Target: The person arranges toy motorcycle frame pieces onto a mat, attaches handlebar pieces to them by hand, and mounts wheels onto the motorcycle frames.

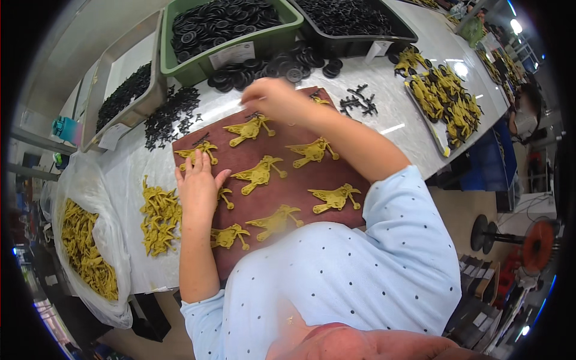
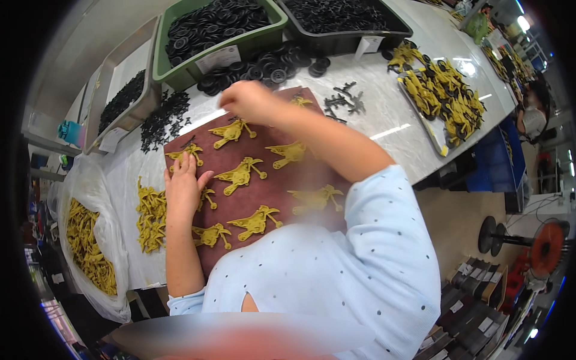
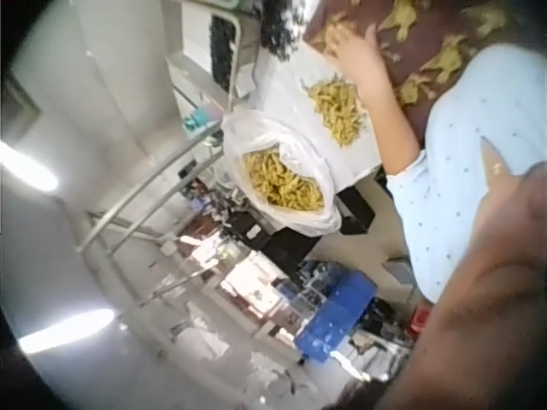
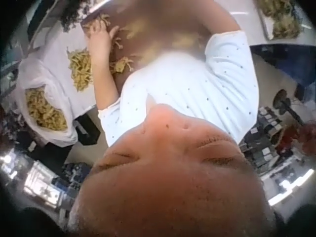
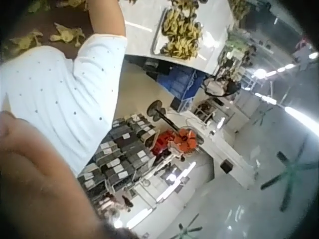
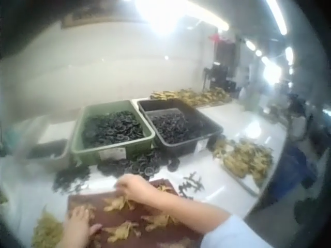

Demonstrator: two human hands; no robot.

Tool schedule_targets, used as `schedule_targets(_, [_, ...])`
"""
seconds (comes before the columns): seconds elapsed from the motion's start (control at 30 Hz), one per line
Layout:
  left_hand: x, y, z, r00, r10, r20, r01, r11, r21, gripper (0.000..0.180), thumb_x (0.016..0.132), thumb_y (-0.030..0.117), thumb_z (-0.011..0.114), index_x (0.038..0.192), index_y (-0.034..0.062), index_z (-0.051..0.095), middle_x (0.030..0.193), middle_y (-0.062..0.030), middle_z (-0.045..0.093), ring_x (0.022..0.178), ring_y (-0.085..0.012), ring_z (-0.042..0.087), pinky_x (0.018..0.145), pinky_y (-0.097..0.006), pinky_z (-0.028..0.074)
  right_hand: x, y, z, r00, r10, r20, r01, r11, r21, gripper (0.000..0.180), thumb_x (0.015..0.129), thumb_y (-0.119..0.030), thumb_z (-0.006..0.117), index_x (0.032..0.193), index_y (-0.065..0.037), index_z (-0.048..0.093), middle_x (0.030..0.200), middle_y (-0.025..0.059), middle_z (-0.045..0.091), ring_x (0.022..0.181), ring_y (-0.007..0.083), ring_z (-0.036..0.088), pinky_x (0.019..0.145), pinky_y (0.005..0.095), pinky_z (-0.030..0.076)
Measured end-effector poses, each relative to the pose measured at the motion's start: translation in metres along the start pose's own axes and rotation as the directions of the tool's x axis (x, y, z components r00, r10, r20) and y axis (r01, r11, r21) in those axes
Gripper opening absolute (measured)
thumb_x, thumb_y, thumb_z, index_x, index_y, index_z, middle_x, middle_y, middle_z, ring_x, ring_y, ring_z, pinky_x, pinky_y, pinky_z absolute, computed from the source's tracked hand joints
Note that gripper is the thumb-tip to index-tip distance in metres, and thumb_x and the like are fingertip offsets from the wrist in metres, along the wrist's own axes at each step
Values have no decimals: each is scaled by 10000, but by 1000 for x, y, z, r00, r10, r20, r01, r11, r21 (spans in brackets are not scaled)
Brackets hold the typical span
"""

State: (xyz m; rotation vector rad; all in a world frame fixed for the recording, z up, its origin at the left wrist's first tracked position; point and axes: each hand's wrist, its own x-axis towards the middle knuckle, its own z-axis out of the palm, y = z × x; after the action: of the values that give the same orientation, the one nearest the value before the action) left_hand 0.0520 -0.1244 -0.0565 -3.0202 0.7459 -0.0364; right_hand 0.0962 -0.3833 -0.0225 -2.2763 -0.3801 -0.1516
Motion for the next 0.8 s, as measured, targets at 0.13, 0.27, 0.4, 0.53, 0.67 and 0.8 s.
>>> schedule_targets(0.13, [-1, 26, -22, 999, -34, 30, 31, 995, 93, 760, 813, 521, 585, 1350, 10, 418, 1412, -176, 398, 1321, -316, 359, 1074, -512, 250, -69, 49, -89, 927, 372, -51, -373, 893, -251, 185, 811, -151, 662, 922, -3, 665, 892, 140, 667, 806, 254, 634, 728, 348, 486])
schedule_targets(0.27, [4, 77, -47, 917, 380, -116, -395, 905, -157, 776, 761, 433, 681, 1332, -14, 403, 1382, -183, 415, 1287, -305, 395, 1031, -469, 337, -120, 69, -108, 827, 550, -119, -545, 730, -413, 266, 788, -243, 702, 901, -5, 668, 747, 161, 649, 705, 300, 621, 655, 370, 478])
schedule_targets(0.4, [2, 129, -36, 813, 580, -54, -566, 765, -306, 793, 777, 478, 650, 1321, -45, 404, 1384, -193, 410, 1302, -304, 376, 1081, -439, 292, -128, 80, -83, 795, 582, -172, -584, 656, -479, 309, 766, -295, 723, 857, -6, 663, 725, 173, 639, 695, 329, 613, 636, 398, 470])
schedule_targets(0.53, [5, 149, -23, 759, 651, 24, -613, 726, -311, 871, 798, 566, 553, 1349, -80, 358, 1414, -204, 377, 1331, -315, 340, 1093, -412, 281, -126, 86, -74, 784, 564, -259, -618, 669, -413, 302, 767, -294, 706, 816, -10, 614, 819, 173, 644, 826, 347, 612, 696, 442, 476])
schedule_targets(0.67, [11, 147, -17, 749, 655, 99, -599, 734, -321, 872, 794, 565, 557, 1351, -76, 363, 1425, -201, 365, 1336, -300, 337, 1093, -393, 287, -121, 73, -81, 846, 426, -320, -528, 749, -401, 189, 776, -146, 685, 867, 2, 611, 870, 175, 656, 839, 331, 623, 736, 410, 481])
schedule_targets(0.8, [9, 150, -15, 776, 619, 122, -534, 747, -395, 826, 760, 464, 670, 1333, -64, 395, 1435, -182, 353, 1359, -275, 302, 1115, -383, 258, -120, 53, -73, 934, 353, 46, -350, 935, -60, 217, 780, -75, 698, 974, -9, 625, 831, 97, 670, 788, 148, 626, 722, 274, 487])
